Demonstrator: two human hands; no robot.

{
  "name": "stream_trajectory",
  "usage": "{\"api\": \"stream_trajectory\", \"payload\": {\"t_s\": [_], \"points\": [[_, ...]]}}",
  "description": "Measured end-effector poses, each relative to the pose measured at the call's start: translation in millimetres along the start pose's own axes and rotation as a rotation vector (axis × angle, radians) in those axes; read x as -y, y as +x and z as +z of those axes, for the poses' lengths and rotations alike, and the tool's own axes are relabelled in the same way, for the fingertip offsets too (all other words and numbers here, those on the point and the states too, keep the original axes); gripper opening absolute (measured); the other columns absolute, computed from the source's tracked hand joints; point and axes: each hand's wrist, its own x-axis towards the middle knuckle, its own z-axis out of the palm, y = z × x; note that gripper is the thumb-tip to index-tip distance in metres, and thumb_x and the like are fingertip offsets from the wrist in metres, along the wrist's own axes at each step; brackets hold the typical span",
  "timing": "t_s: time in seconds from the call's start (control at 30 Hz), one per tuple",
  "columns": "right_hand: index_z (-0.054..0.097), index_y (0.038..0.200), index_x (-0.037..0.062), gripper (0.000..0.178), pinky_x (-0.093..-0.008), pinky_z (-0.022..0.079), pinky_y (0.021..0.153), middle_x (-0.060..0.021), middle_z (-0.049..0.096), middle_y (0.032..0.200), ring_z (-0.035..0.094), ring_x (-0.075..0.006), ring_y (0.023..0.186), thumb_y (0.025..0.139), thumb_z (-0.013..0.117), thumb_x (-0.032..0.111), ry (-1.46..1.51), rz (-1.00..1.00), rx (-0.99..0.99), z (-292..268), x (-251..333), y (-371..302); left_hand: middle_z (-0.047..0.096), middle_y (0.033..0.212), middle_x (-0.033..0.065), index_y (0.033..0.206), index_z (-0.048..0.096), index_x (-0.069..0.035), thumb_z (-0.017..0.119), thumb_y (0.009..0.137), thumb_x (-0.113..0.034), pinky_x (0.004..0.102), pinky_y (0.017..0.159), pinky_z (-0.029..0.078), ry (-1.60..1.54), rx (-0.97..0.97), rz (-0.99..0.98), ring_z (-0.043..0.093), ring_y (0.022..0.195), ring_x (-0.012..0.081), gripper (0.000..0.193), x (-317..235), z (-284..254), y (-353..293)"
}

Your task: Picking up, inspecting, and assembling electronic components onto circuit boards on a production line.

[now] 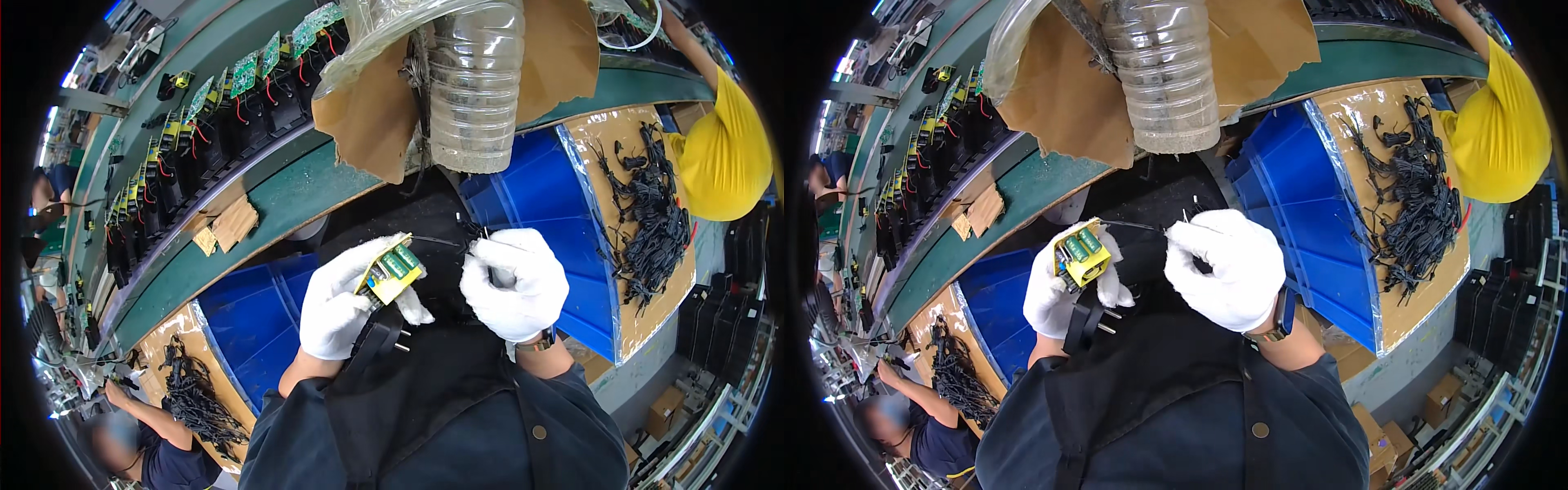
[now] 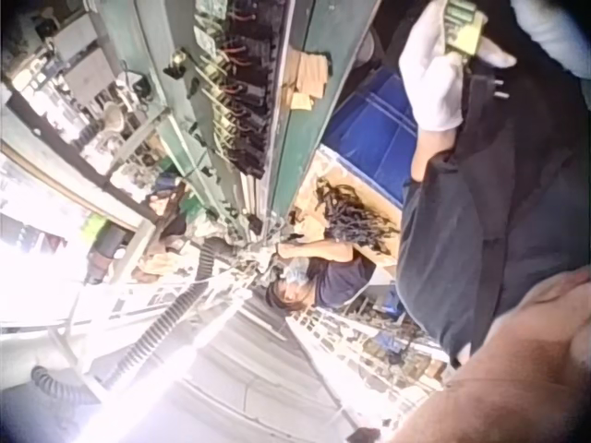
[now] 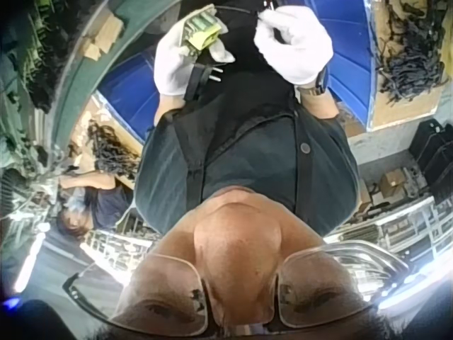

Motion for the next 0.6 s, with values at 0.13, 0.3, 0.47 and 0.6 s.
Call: {"api": "stream_trajectory", "payload": {"t_s": [0.13, 0.3, 0.47, 0.6], "points": [[0.07, 0.077, 0.0021, 0.021, -0.0244, 0.038, 0.046, -0.0082, 0.064, 0.079, 0.049, -0.0137, 0.052, 0.058, 0.069, -0.007, -0.038, -0.014, 0.016, -1.7, 0.8, 0.4, 0.06, 0.109, 0.0315, 0.133, 0.04, 0.013, 0.068, 0.075, -0.016, 0.0456, 0.068, 0.057, 0.006, 0.002, -0.013, 0.066, 0.072, 0.0373, 0.071, -0.6, -0.7, -1.4], [0.069, 0.076, 0.0029, 0.021, -0.0249, 0.039, 0.047, -0.0075, 0.063, 0.078, 0.049, -0.0144, 0.052, 0.057, 0.069, -0.007, -0.099, -0.027, 0.063, -4.3, 2.6, 1.0, 0.06, 0.112, 0.0303, 0.134, 0.04, 0.013, 0.069, 0.074, -0.015, 0.0451, 0.07, 0.057, 0.035, 0.007, -0.017, 0.067, 0.074, 0.0369, 0.072, -1.7, 0.7, -1.8], [0.069, 0.074, 0.004, 0.02, -0.0258, 0.04, 0.049, -0.0062, 0.063, 0.075, 0.05, -0.0157, 0.052, 0.056, 0.068, -0.006, -0.15, -0.014, 0.141, -7.1, 6.1, 2.0, 0.059, 0.115, 0.0291, 0.135, 0.039, 0.011, 0.069, 0.074, -0.011, 0.0445, 0.073, 0.057, 0.051, -0.012, 0.012, 0.067, 0.077, 0.0364, 0.072, 1.8, 1.9, -3.0], [0.068, 0.072, 0.0044, 0.02, -0.0263, 0.041, 0.05, -0.0052, 0.062, 0.073, 0.05, -0.0166, 0.053, 0.055, 0.067, -0.006, -0.163, 0.003, 0.179, -6.8, 6.7, 2.6, 0.058, 0.117, 0.0285, 0.136, 0.039, 0.01, 0.069, 0.074, -0.004, 0.0444, 0.075, 0.057, 0.076, 0.005, 0.044, 0.067, 0.079, 0.0363, 0.071, 4.8, -4.0, -3.7]]}}
